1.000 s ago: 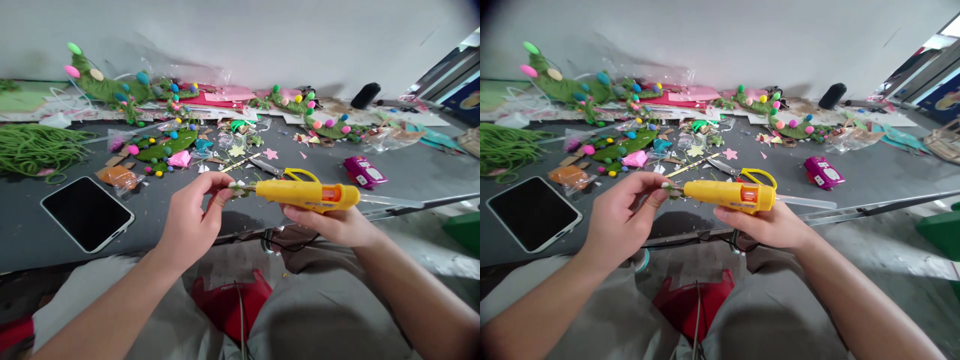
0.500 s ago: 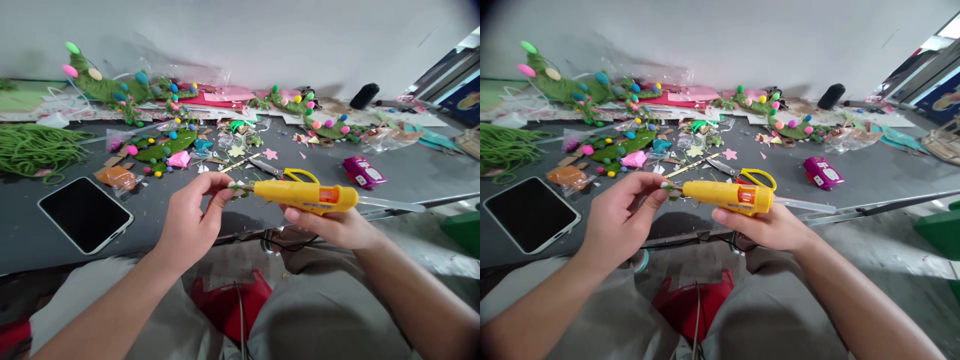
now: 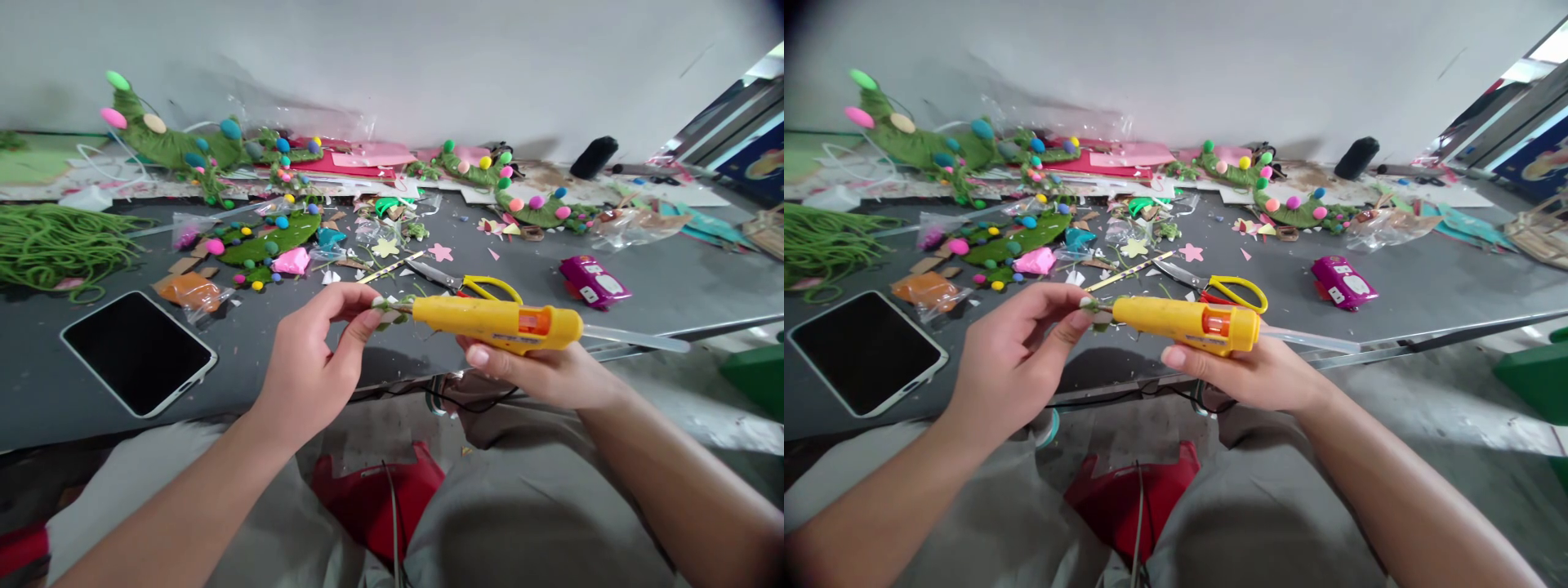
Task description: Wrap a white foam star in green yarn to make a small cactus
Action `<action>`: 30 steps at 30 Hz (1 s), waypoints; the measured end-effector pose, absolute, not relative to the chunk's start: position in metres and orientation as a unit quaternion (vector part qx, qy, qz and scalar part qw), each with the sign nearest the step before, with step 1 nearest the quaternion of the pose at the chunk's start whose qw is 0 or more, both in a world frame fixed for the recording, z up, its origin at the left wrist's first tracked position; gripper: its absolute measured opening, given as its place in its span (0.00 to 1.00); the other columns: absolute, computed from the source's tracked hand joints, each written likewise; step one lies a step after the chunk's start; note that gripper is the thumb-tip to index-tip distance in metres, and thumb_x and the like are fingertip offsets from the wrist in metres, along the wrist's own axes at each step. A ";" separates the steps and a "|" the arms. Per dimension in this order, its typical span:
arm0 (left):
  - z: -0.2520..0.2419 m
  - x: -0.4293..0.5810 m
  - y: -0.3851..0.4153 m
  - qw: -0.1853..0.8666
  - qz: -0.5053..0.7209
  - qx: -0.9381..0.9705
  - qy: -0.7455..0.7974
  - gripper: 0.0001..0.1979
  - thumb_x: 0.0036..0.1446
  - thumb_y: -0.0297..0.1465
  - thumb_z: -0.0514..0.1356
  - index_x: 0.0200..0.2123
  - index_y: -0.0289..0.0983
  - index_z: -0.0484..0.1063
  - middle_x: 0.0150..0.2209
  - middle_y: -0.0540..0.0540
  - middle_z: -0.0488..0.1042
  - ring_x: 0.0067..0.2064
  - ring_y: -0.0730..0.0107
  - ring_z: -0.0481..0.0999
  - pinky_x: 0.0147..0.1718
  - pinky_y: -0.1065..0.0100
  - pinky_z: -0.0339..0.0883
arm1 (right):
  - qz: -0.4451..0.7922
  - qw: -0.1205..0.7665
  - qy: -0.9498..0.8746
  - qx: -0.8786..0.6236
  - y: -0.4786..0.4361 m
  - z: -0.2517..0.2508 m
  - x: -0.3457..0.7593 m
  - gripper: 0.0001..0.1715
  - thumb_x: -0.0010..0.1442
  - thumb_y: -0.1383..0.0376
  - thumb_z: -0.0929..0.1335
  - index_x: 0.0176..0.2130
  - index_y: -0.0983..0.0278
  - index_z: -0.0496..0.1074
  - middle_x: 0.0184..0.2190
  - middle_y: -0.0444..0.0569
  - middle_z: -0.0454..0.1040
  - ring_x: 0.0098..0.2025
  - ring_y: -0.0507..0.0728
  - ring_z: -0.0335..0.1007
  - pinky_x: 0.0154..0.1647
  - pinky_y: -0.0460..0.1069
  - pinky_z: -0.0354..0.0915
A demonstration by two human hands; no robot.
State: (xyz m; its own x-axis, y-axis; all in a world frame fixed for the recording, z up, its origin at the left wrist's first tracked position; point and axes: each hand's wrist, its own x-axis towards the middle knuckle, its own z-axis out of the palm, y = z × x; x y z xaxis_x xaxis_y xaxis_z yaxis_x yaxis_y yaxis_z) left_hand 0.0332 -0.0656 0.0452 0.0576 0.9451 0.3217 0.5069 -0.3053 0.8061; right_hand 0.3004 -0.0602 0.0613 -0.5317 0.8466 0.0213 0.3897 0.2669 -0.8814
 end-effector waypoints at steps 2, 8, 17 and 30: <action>0.045 0.033 -0.066 0.258 0.435 0.680 0.531 0.07 0.66 0.37 0.62 0.44 0.43 0.76 0.37 0.50 0.81 0.33 0.69 0.79 0.33 0.69 0.73 | 0.448 0.264 -0.753 -0.403 -0.060 0.061 0.300 0.13 0.66 0.59 0.71 0.50 0.56 0.79 0.40 0.43 0.80 0.44 0.57 0.79 0.49 0.50 0.78; 0.044 0.033 -0.066 0.267 0.439 0.676 0.529 0.08 0.66 0.38 0.63 0.44 0.43 0.76 0.37 0.48 0.81 0.34 0.68 0.79 0.30 0.70 0.73 | 0.438 0.269 -0.755 -0.408 -0.061 0.059 0.301 0.12 0.66 0.58 0.71 0.48 0.55 0.79 0.37 0.43 0.80 0.44 0.58 0.79 0.48 0.52 0.77; 0.045 0.033 -0.066 0.261 0.439 0.679 0.528 0.07 0.66 0.38 0.62 0.44 0.43 0.76 0.37 0.49 0.81 0.34 0.68 0.80 0.36 0.67 0.76 | 0.424 0.247 -0.758 -0.430 -0.062 0.060 0.302 0.12 0.66 0.55 0.70 0.46 0.55 0.79 0.32 0.43 0.77 0.34 0.56 0.75 0.36 0.49 0.76; 0.044 0.033 -0.066 0.249 0.436 0.686 0.526 0.06 0.66 0.37 0.62 0.44 0.43 0.76 0.38 0.50 0.81 0.35 0.68 0.80 0.37 0.69 0.75 | 0.422 0.235 -0.757 -0.440 -0.063 0.057 0.305 0.14 0.66 0.53 0.70 0.47 0.55 0.79 0.30 0.44 0.75 0.32 0.56 0.72 0.31 0.48 0.74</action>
State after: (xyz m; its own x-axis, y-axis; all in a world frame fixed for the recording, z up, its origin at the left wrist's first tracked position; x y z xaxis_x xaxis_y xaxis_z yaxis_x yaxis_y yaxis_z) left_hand 0.0325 -0.0661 0.0443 0.0658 0.9390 0.3375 0.5047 -0.3231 0.8006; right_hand 0.3051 -0.0631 0.0574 -0.5011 0.8653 -0.0150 0.4682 0.2565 -0.8456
